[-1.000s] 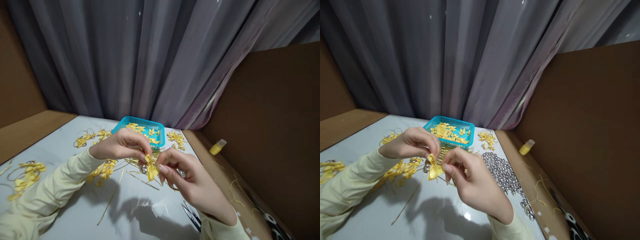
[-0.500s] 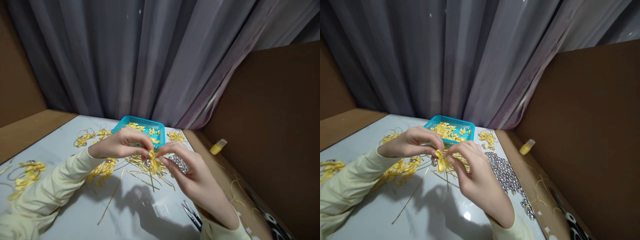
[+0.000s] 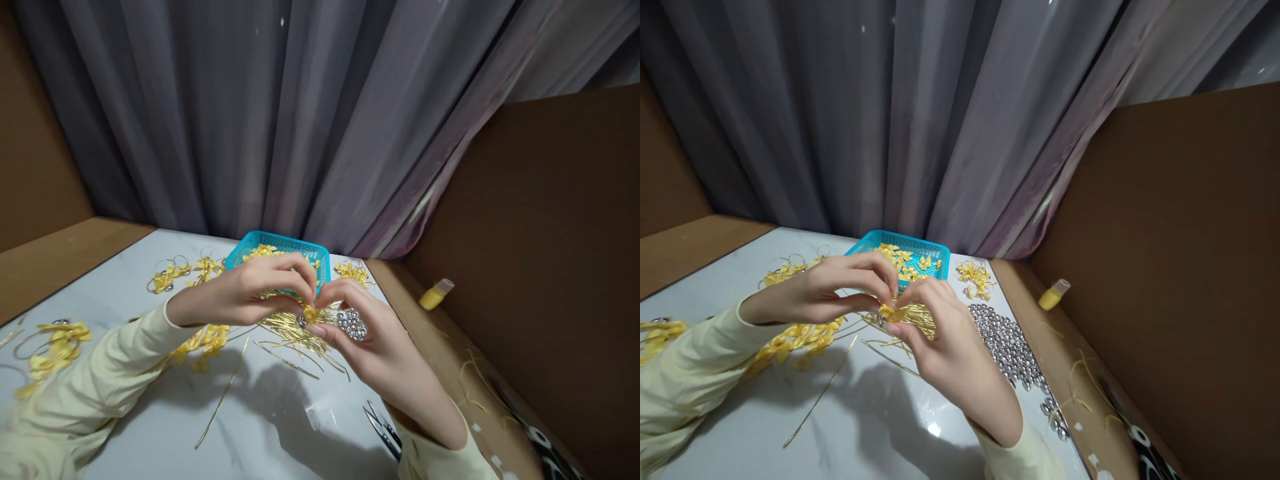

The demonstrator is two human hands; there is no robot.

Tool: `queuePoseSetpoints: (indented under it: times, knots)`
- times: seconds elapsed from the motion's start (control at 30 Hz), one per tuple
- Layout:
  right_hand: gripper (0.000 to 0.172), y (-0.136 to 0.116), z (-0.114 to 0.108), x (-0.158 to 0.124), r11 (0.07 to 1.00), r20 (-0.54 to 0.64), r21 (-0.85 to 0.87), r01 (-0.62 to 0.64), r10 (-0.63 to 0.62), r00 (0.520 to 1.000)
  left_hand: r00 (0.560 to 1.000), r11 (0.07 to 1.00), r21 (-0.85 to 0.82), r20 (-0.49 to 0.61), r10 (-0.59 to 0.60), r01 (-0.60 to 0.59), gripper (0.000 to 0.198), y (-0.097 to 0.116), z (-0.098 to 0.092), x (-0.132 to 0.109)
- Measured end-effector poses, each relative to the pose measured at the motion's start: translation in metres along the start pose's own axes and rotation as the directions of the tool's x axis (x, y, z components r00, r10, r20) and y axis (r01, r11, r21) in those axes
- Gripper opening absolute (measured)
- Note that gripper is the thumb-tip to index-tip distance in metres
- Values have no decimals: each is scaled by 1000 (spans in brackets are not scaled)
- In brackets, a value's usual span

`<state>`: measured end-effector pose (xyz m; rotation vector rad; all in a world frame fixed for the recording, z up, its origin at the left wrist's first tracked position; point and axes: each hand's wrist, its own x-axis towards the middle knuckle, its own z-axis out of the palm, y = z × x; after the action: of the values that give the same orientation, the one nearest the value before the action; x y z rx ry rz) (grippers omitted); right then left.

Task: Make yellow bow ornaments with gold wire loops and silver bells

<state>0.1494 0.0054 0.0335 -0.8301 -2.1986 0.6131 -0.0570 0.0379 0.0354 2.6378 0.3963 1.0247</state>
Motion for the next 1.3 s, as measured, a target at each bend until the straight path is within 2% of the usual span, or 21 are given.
queuePoseSetpoints:
  times: [0.27,0.4,0.47,0.53,0.6,0.7,0.8,0.9,1.0,1.3]
  knots:
    - [6,2,4,0,999,33,24,-30,29,999,999,997,-74,26,-21,23,13,-2,-1,-4]
    - [7,2,5,0,998,4,40,-37,37,999,1000,995,-98,13,-21,22,13,-3,-1,-5]
    - [6,1,5,0,999,-49,47,-14,16,999,997,992,-97,-10,-82,80,15,-3,0,-5]
    - [6,-1,5,0,998,-133,67,2,7,991,978,971,-119,-22,-209,205,30,-3,1,-5]
    - [7,-2,6,0,996,-222,91,3,17,975,950,937,-158,19,-312,311,35,-2,2,-5]
    - [8,-3,7,0,993,-316,120,-3,41,948,926,895,-239,81,-368,377,24,2,5,-3]
    - [6,-3,8,0,984,-364,176,-10,74,928,890,817,-383,33,-454,431,22,6,10,-1]
    - [5,-5,10,0,975,-391,220,-37,123,912,861,745,-514,-25,-508,425,21,8,14,0]
    - [5,-5,10,0,964,-386,258,-61,160,909,846,703,-574,-35,-533,419,20,8,15,0]
    - [3,-6,11,0,978,-347,193,-77,142,927,801,668,-533,31,-598,520,18,9,14,1]
